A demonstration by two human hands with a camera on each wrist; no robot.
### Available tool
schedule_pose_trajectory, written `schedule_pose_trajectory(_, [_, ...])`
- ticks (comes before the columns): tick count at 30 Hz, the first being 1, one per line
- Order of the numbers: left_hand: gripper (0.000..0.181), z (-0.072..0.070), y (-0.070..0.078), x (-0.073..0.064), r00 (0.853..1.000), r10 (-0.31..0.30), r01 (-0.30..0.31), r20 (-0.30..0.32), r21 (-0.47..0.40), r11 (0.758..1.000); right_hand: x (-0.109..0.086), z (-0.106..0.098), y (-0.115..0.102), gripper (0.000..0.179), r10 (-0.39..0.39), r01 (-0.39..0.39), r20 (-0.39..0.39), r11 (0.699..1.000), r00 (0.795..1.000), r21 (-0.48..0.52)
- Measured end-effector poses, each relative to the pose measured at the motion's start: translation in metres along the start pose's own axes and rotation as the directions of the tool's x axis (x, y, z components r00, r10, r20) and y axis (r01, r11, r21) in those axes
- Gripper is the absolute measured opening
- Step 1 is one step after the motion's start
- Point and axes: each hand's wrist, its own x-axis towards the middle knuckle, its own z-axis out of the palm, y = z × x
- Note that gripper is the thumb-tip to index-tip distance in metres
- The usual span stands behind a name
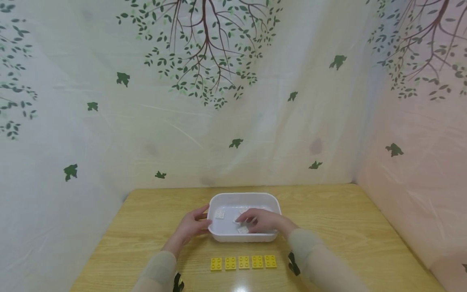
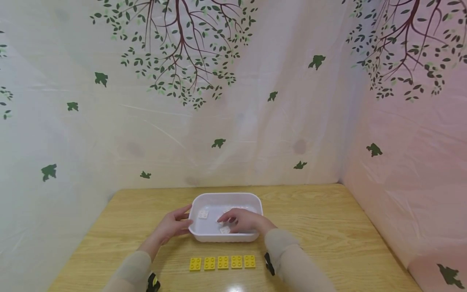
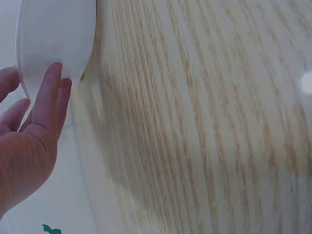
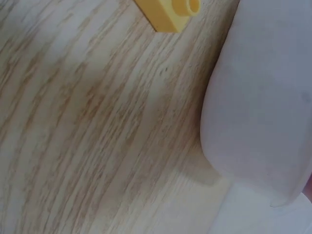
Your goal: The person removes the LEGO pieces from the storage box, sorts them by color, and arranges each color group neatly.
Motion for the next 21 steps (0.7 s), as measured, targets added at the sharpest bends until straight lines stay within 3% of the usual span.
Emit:
schedule_pose_trajectory(5, [0.062,-0.0006,0.0004,0.0001,1.000,-0.003,0.003,0.004,0.001,1.000,0.0025,0.0022,0.0020,0.042,0.030,-0.030,0.002,0.998,1.000,-0.059])
schedule_pose_trajectory(11, [0.062,-0.0017,0.0008,0.0020,1.000,-0.012,0.012,-0.002,-0.001,1.000,0.0047,0.0032,0.0013,0.042,0.069,-0.069,0.000,0.996,0.998,-0.055])
schedule_pose_trajectory(21, [0.062,-0.0031,0.0009,0.0049,1.000,-0.008,0.008,0.001,0.012,1.000,0.0091,0.0051,0.0043,0.039,0.037,-0.039,-0.021,0.997,0.999,-0.068])
